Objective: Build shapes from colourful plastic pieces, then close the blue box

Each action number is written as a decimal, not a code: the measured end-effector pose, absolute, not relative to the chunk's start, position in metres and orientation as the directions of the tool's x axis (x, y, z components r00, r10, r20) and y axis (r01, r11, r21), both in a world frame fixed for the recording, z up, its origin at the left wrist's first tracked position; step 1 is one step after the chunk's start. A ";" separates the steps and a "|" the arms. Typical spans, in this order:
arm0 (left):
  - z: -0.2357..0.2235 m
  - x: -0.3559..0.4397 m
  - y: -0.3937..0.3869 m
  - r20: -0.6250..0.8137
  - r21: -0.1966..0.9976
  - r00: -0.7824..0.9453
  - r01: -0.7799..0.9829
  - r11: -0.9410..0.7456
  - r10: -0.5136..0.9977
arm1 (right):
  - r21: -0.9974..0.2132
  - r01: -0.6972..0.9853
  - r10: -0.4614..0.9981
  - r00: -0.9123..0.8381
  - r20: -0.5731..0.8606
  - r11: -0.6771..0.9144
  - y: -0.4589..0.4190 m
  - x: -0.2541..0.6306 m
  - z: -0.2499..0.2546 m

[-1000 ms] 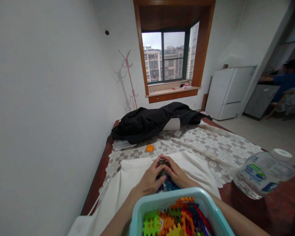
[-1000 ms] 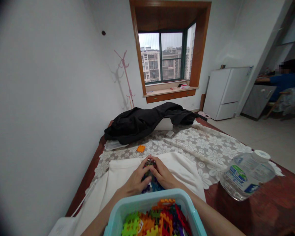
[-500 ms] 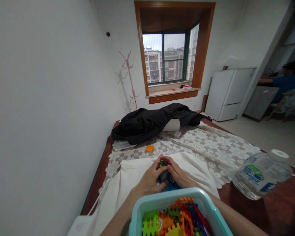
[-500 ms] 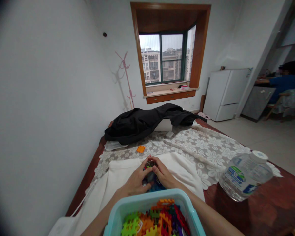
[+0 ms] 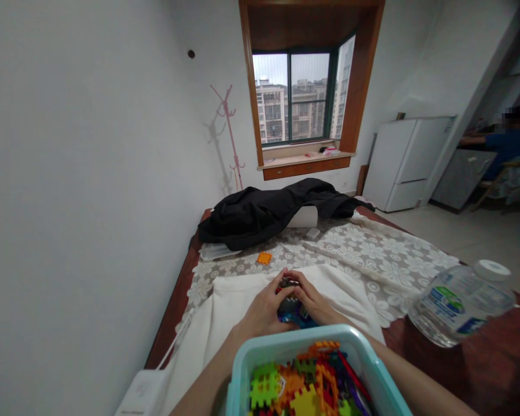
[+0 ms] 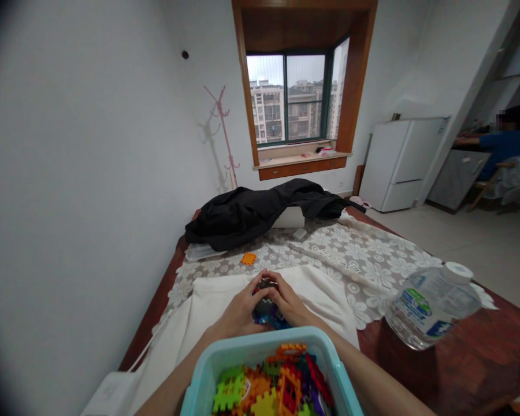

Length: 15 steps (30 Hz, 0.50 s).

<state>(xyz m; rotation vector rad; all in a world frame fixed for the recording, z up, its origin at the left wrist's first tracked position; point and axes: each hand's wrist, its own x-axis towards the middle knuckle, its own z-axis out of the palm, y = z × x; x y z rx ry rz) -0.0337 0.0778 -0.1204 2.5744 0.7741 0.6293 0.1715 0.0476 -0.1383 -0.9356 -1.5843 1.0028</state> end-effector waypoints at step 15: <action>-0.118 -0.038 0.080 0.305 0.447 0.787 0.380 -0.810 0.537 | -0.925 0.069 0.909 -0.227 0.350 0.374 0.047 0.173 -0.139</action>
